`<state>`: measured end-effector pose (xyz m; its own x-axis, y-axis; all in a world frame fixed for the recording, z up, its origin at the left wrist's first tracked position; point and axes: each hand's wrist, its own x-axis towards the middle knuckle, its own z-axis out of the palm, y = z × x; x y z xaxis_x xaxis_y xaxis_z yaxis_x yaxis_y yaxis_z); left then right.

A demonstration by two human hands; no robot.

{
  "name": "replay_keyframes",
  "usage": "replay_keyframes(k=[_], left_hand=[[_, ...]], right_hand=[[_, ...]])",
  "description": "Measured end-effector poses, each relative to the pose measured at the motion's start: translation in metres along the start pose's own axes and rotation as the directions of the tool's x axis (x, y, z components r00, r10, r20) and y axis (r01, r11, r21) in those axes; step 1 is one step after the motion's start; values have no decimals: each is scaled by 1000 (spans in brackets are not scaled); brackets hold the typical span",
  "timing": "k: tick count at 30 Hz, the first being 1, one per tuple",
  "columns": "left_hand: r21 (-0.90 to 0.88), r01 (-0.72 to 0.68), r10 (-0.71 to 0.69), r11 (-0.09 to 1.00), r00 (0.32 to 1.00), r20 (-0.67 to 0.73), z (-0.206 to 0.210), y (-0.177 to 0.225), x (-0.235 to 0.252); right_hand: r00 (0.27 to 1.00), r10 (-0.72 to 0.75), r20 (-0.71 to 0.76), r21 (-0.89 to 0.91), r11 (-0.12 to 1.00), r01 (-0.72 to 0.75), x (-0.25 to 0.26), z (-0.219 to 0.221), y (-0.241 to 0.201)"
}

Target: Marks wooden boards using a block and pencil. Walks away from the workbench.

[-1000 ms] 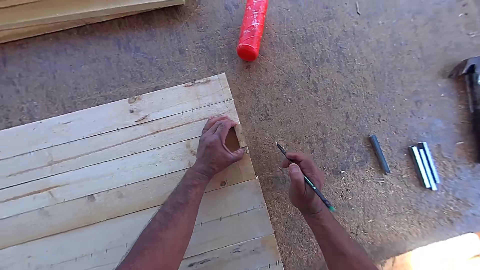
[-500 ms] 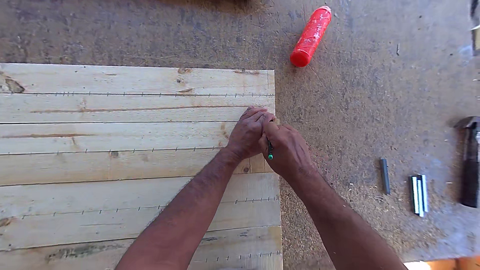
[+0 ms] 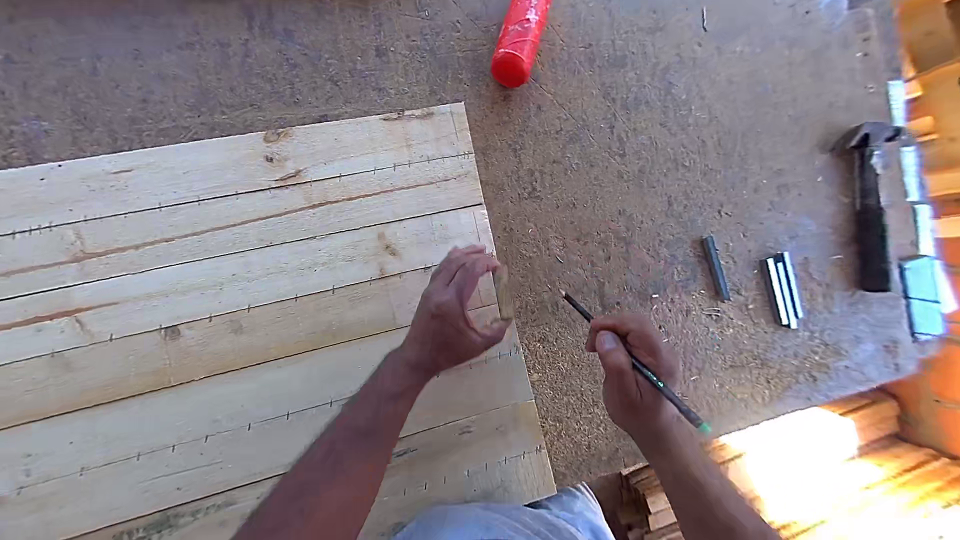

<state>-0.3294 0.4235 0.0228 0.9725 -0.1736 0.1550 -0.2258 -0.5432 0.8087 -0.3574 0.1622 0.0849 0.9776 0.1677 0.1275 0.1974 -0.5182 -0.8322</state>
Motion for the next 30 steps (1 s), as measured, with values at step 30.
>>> replay_keyframes(k=[30], left_hand=[[176, 31, -36, 984, 999, 24, 42, 4, -50]], right_hand=[[988, 147, -38, 16, 989, -146, -126, 6, 66]])
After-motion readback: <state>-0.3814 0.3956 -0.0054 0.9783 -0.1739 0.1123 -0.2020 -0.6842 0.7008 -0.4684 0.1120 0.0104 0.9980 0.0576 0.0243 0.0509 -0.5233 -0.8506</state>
